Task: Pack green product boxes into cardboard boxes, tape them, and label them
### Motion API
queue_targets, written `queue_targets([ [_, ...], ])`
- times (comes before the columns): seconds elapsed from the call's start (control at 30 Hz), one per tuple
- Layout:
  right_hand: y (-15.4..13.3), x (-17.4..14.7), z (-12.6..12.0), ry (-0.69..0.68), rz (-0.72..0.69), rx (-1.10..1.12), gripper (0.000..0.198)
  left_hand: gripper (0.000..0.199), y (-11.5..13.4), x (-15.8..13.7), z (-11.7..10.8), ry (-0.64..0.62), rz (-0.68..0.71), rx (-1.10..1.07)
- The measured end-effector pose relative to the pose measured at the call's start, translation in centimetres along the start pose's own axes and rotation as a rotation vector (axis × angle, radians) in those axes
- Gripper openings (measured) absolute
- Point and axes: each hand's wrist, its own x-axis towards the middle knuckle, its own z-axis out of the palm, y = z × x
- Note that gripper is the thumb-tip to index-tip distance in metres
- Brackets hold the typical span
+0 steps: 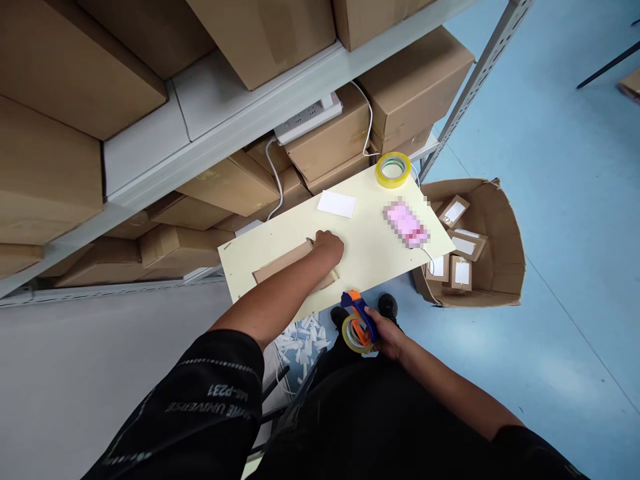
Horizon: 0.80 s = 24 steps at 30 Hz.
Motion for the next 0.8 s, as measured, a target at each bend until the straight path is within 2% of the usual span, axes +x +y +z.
queue_targets([
  [0.13,-0.1,0.0,-0.2,0.004,-0.007,0.012,0.044,0.039,-0.7,0.1,0.3,0.099,0.005,-0.023],
  [0.23,-0.2,0.0,-0.1,0.002,-0.001,0.007,0.045,0.031,-1.8,-1.3,0.2,0.275,0.159,-0.166],
  [0.33,-0.2,-0.1,0.1,-0.011,0.007,0.007,0.046,0.033,-4.2,-5.3,0.9,0.545,0.273,-0.318],
  [0.4,-0.1,-0.2,0.2,-0.018,0.006,0.010,0.046,0.038,-6.6,-9.1,2.5,0.613,0.269,-0.325],
  [0.5,0.1,-0.2,0.0,-0.043,0.023,-0.002,0.047,0.068,-10.4,-14.7,6.3,0.491,0.259,-0.268],
  [0.6,0.7,0.0,-0.3,-0.068,0.043,-0.019,0.049,0.090,-12.7,-17.8,10.4,0.353,0.238,-0.182],
  [0.7,1.3,0.2,-0.7,-0.079,0.056,-0.011,0.048,0.095,-13.3,-17.9,12.9,0.257,0.295,-0.148],
  [0.8,1.2,0.0,-0.6,-0.106,0.074,0.000,0.052,0.097,-13.6,-16.7,14.0,0.260,0.354,-0.168],
])
